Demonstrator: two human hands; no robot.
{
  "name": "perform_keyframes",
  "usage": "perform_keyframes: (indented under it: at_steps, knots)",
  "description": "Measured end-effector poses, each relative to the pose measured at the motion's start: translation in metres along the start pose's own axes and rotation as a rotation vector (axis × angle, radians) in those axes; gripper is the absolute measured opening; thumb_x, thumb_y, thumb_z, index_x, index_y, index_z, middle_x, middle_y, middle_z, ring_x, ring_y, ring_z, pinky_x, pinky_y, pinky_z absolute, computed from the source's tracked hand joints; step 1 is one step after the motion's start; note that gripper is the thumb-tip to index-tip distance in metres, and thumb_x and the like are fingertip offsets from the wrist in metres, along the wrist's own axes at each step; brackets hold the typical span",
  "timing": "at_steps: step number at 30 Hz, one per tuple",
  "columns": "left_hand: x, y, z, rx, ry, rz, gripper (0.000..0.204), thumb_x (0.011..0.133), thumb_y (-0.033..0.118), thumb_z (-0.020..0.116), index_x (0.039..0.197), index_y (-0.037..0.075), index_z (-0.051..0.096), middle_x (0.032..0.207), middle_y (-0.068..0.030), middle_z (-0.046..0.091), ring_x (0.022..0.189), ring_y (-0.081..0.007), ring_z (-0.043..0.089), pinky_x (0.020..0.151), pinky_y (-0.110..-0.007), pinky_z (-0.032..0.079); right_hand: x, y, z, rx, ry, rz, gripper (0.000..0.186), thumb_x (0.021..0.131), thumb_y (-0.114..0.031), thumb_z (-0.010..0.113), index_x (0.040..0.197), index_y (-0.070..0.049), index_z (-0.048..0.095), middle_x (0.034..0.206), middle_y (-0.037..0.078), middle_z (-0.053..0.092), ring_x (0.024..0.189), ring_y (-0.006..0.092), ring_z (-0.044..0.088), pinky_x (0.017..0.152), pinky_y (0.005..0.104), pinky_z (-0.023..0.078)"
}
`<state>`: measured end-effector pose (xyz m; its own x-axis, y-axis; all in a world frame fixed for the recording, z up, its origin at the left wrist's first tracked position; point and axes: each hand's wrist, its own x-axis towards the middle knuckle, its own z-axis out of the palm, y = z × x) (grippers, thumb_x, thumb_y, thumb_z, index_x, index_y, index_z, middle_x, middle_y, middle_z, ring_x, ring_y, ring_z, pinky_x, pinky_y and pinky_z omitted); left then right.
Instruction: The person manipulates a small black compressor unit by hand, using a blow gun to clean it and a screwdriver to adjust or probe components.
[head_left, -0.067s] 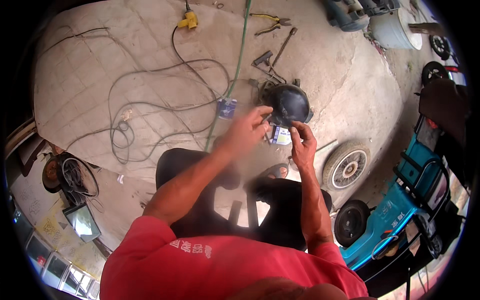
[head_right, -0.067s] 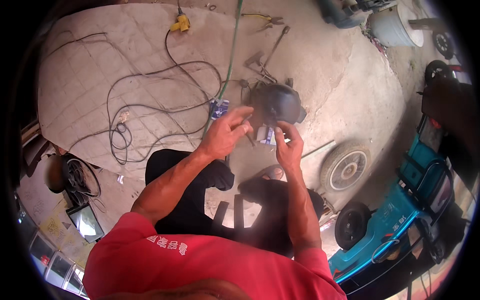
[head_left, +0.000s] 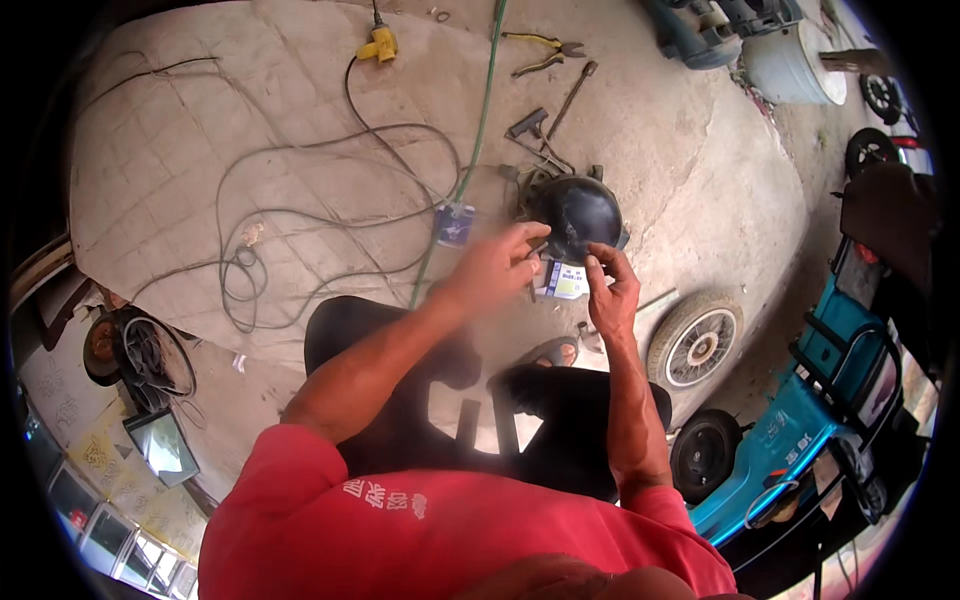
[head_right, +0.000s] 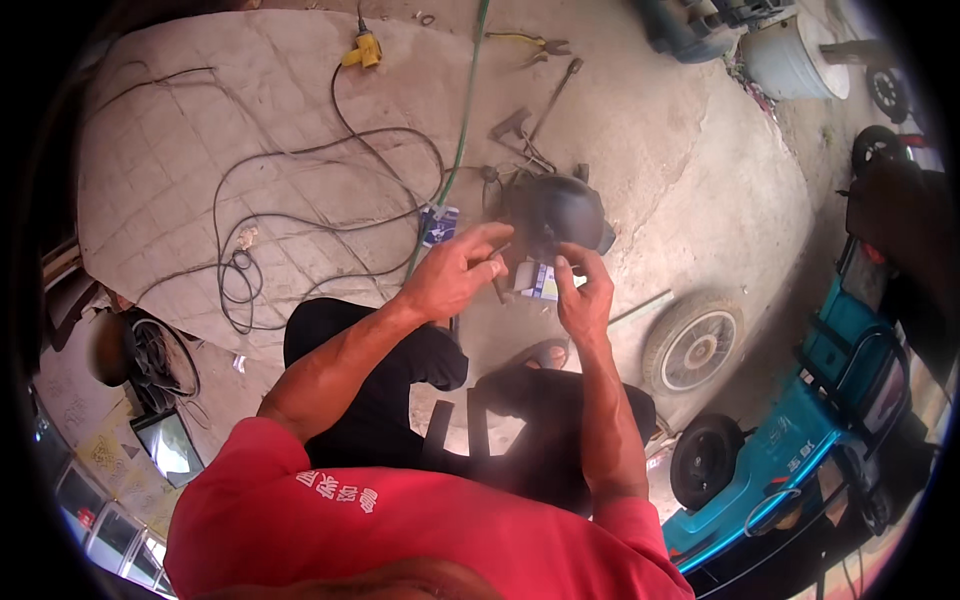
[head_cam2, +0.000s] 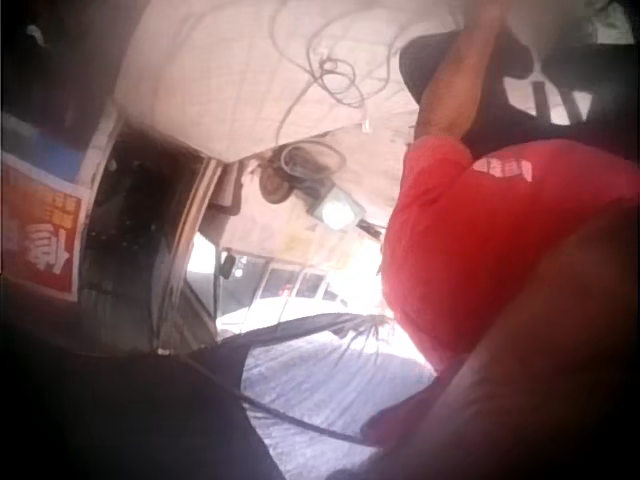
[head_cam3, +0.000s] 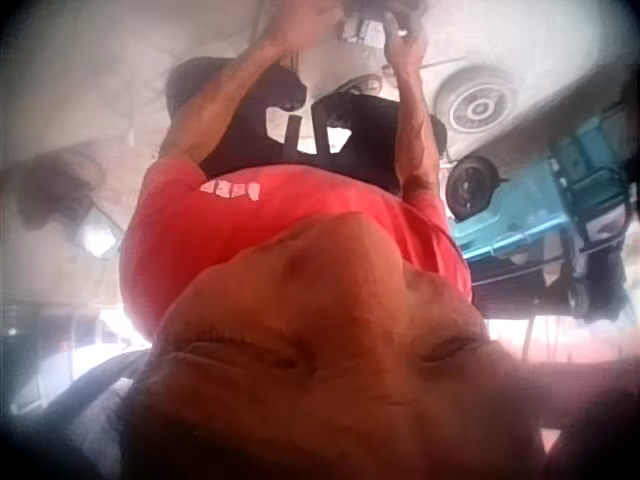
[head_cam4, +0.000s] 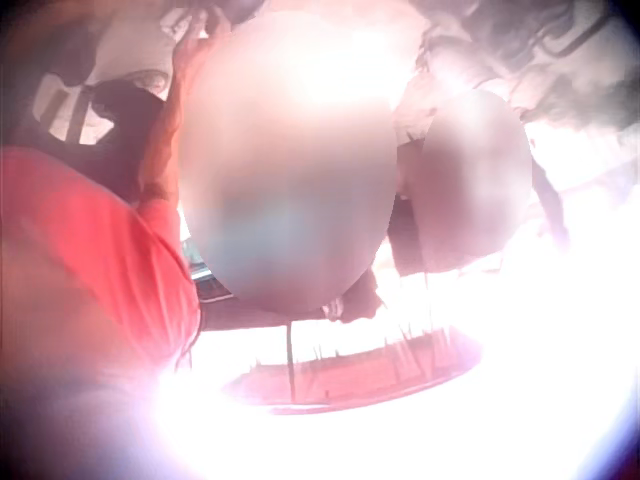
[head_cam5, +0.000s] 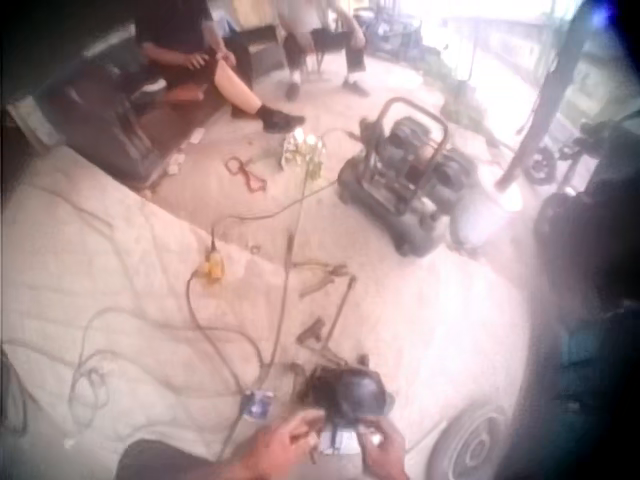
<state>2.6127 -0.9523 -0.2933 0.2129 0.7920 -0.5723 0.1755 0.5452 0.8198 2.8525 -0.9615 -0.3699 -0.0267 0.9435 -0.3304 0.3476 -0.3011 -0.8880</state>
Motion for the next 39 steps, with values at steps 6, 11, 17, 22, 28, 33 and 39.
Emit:
perform_keyframes:
  at_steps: [6, 11, 17, 22, 28, 33, 39]
  knots:
    - [0.05, -0.003, -0.042, 0.34, 0.184, 0.336, 0.034, 0.103, 0.013, 0.06, 0.133, -0.002, 0.061, 0.112, -0.0176, 0.077, 0.108, -0.0209, 0.073, 0.095, -0.035, 0.054, 0.084, 0.02, 0.006, -0.302, 0.031, -0.465, 0.031, 0.094, -0.018, 0.072, 0.121, -0.005, 0.07, 0.123, 0.017, 0.07, 0.117, 0.037, 0.065, 0.102, 0.0443, 0.051]
    - [0.084, 0.011, -0.047, 0.361, 0.274, 0.405, 0.021, 0.102, 0.011, 0.062, 0.117, -0.001, 0.07, 0.109, -0.0118, 0.077, 0.105, -0.0153, 0.071, 0.091, -0.032, 0.054, 0.117, 0.065, 0.022, -0.55, 0.043, -0.526, 0.045, 0.092, -0.03, 0.073, 0.13, -0.006, 0.065, 0.134, 0.017, 0.064, 0.127, 0.0393, 0.057, 0.109, 0.0498, 0.043]
    - [0.125, -0.007, -0.056, 0.675, 0.515, 0.466, 0.026, 0.094, 0.02, 0.071, 0.112, 0.001, 0.072, 0.096, -0.0099, 0.074, 0.087, -0.0198, 0.069, 0.08, -0.032, 0.054, 0.108, 0.069, 0.04, -0.632, 0.176, -0.645, 0.044, 0.089, -0.031, 0.073, 0.127, -0.008, 0.066, 0.133, 0.012, 0.064, 0.127, 0.0338, 0.057, 0.108, 0.0492, 0.042]
    - [0.165, -0.031, -0.071, 0.21, 0.35, 0.224, 0.028, 0.092, 0.02, 0.071, 0.109, -0.002, 0.07, 0.09, -0.0069, 0.074, 0.077, -0.0149, 0.069, 0.073, -0.032, 0.055, 0.109, 0.068, 0.044, -0.626, 0.196, -0.651, 0.042, 0.089, -0.031, 0.073, 0.123, -0.007, 0.067, 0.13, 0.011, 0.066, 0.125, 0.0335, 0.059, 0.107, 0.049, 0.043]
    - [0.212, -0.064, -0.065, 0.177, 0.302, 0.222, 0.023, 0.095, 0.016, 0.067, 0.111, -0.002, 0.069, 0.091, -0.0088, 0.074, 0.08, -0.0144, 0.07, 0.076, -0.03, 0.058, 0.109, 0.07, 0.041, -0.623, 0.217, -0.645, 0.039, 0.088, -0.032, 0.073, 0.119, -0.008, 0.068, 0.128, 0.011, 0.067, 0.124, 0.0328, 0.06, 0.106, 0.0481, 0.044]
    - [0.236, -0.092, -0.071, 0.408, 0.359, 0.225, 0.028, 0.094, 0.022, 0.067, 0.11, 0.0, 0.07, 0.093, -0.014, 0.075, 0.087, -0.0217, 0.073, 0.08, -0.035, 0.057, 0.111, 0.068, 0.044, -0.621, 0.212, -0.63, 0.039, 0.087, -0.031, 0.073, 0.119, -0.009, 0.068, 0.127, 0.011, 0.067, 0.123, 0.033, 0.06, 0.106, 0.0476, 0.044]
    - [0.253, -0.111, -0.075, 0.617, 0.421, 0.277, 0.032, 0.09, 0.03, 0.067, 0.108, 0.003, 0.072, 0.1, -0.0201, 0.075, 0.097, -0.0361, 0.072, 0.086, -0.044, 0.054, 0.108, 0.059, 0.044, -0.615, 0.2, -0.616, 0.038, 0.087, -0.032, 0.073, 0.118, -0.01, 0.068, 0.127, 0.01, 0.067, 0.123, 0.0331, 0.06, 0.106, 0.0479, 0.044]
